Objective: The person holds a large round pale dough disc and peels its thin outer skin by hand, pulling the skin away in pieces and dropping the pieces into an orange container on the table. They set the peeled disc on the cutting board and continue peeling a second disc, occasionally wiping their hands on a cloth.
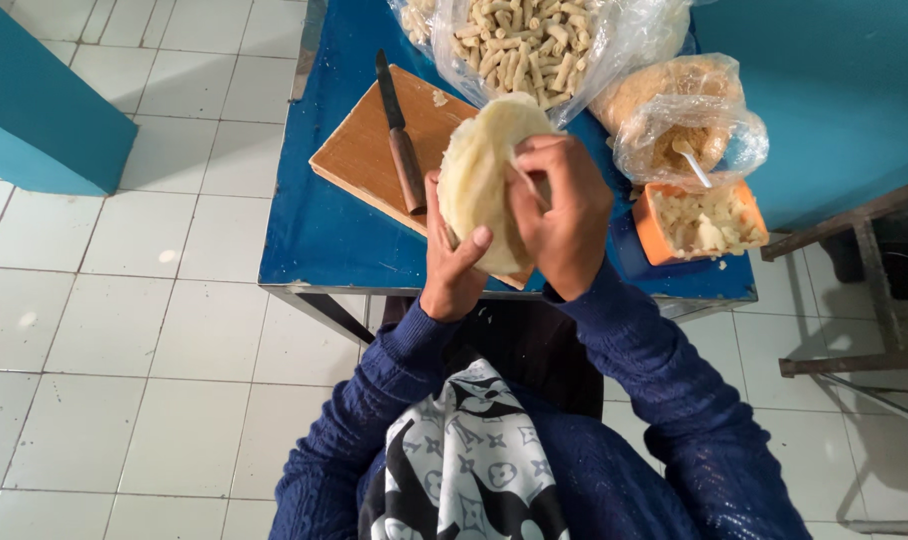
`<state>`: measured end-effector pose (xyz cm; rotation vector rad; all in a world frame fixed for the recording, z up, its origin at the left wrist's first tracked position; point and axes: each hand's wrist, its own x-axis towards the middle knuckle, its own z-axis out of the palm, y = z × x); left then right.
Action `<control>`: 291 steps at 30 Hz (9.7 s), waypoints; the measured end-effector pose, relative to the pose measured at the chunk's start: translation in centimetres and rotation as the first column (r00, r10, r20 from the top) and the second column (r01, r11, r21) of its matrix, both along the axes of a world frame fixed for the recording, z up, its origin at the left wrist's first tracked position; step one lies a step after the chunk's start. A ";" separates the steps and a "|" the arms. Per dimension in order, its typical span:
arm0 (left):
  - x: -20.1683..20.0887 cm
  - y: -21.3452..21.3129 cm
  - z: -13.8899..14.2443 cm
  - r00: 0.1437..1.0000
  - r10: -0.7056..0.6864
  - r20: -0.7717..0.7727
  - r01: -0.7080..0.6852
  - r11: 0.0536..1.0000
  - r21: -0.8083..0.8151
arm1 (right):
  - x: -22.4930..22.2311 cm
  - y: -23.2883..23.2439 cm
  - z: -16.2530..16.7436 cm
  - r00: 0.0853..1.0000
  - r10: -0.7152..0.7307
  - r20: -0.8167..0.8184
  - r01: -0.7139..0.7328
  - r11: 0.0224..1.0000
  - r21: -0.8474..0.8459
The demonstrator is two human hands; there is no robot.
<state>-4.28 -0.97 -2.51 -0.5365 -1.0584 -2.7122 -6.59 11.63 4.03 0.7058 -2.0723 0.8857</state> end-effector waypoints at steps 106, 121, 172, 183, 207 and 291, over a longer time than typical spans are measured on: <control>-1.3 -1.5 -4.8 0.952 -0.277 0.132 0.215 0.908 0.359 | 2.0 -0.1 -3.0 0.858 0.299 0.417 -0.276 0.954 -0.117; -1.3 -0.8 -6.3 0.978 -0.154 0.139 0.129 0.976 0.175 | 0.4 2.2 -5.6 0.603 0.443 0.664 -0.173 0.885 -0.433; 1.9 -13.0 -5.4 0.940 -0.128 0.317 -0.020 0.906 0.424 | -4.6 10.2 -8.0 0.797 0.359 0.485 -0.119 0.881 -0.457; 2.2 -13.7 -7.5 0.962 -0.156 0.225 0.008 0.837 0.547 | 0.3 5.3 -13.0 0.953 0.043 0.301 -0.143 0.936 0.321; -0.1 -0.4 -7.3 0.995 -0.095 0.037 0.075 0.927 0.369 | 0.5 -2.7 -5.3 0.798 0.412 0.439 -0.312 0.907 -0.284; -0.8 0.8 -7.5 0.962 0.271 -0.039 -0.274 0.957 -0.096 | -1.6 -0.7 -9.9 0.798 0.407 0.444 -0.055 0.784 -0.619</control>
